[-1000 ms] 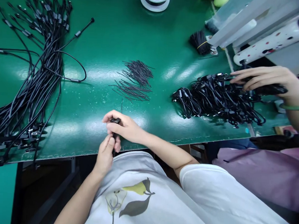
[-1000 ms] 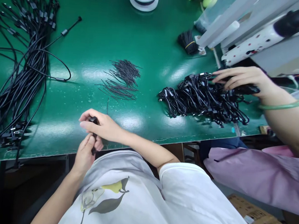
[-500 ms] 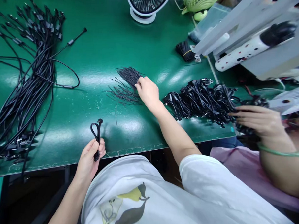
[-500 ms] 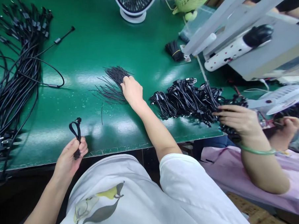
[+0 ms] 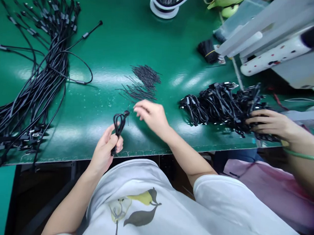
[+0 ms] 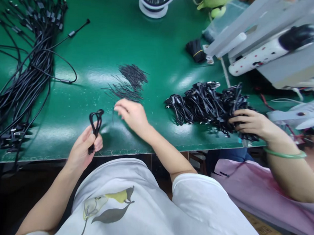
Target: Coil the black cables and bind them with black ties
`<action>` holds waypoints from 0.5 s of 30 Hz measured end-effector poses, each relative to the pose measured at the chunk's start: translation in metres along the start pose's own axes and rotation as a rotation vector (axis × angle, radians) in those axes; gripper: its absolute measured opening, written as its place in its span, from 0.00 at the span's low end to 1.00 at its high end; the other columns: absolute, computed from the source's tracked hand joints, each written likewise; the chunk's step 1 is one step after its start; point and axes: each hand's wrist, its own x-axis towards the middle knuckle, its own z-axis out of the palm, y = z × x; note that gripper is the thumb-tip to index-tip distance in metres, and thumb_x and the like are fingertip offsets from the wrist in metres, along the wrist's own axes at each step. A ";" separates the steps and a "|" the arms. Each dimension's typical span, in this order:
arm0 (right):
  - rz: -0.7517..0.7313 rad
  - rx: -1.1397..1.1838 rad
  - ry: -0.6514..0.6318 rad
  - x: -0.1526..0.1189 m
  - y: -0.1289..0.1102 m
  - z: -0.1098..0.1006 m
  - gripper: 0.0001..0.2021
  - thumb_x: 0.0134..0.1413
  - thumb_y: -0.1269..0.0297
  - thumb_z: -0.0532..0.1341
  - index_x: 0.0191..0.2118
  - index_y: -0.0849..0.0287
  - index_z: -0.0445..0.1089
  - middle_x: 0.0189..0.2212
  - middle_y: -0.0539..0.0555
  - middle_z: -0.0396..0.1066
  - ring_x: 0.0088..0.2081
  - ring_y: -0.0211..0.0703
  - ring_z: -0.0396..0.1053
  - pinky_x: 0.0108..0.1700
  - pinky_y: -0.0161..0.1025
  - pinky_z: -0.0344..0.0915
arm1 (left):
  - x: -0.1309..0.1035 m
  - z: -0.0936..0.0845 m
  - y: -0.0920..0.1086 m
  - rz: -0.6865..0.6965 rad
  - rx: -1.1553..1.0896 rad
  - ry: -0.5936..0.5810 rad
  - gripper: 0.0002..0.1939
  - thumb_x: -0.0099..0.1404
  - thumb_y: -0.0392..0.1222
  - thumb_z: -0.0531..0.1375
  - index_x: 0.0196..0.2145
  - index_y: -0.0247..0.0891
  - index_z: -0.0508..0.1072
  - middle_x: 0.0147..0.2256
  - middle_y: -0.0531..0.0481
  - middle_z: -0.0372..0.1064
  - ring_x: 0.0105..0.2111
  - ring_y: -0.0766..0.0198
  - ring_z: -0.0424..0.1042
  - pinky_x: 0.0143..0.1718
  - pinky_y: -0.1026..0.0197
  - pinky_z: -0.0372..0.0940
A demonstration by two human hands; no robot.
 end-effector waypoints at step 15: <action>-0.633 -0.406 -0.086 -0.036 -0.036 0.046 0.12 0.65 0.70 0.53 0.31 0.61 0.70 0.25 0.51 0.67 0.29 0.38 0.61 0.33 0.37 0.56 | 0.002 -0.027 -0.003 0.307 0.445 0.220 0.16 0.66 0.50 0.59 0.43 0.36 0.78 0.26 0.52 0.65 0.26 0.68 0.62 0.28 0.65 0.59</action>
